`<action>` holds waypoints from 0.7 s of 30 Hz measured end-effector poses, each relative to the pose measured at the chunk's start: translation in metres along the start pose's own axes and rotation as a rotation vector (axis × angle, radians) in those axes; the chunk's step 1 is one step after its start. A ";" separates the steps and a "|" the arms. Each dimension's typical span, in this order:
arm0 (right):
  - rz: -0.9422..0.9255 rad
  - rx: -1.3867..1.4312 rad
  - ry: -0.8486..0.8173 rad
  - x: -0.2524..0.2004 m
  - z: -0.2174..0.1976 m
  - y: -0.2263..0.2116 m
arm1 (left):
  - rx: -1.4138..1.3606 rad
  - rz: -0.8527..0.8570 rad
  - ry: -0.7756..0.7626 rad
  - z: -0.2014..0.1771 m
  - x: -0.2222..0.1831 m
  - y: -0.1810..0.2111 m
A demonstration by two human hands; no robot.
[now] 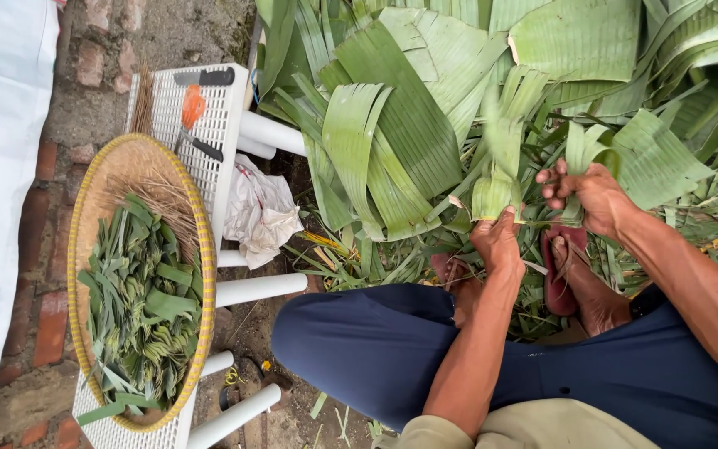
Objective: Tearing banana leaves into thin strips by hand and collecting them.
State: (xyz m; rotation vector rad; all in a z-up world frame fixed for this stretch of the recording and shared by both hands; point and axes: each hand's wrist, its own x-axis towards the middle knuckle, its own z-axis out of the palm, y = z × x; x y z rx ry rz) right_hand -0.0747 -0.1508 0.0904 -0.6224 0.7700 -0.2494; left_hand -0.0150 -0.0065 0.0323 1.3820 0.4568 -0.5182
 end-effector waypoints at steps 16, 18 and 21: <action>0.054 -0.357 0.390 -0.009 0.018 0.015 | -0.218 -0.264 -0.187 0.003 -0.009 -0.003; 0.008 -0.303 0.391 -0.007 0.018 0.014 | -0.311 -0.293 -0.282 0.004 -0.009 0.000; -0.013 -0.228 0.414 -0.008 0.020 0.010 | -0.403 -0.321 -0.370 0.009 -0.013 0.004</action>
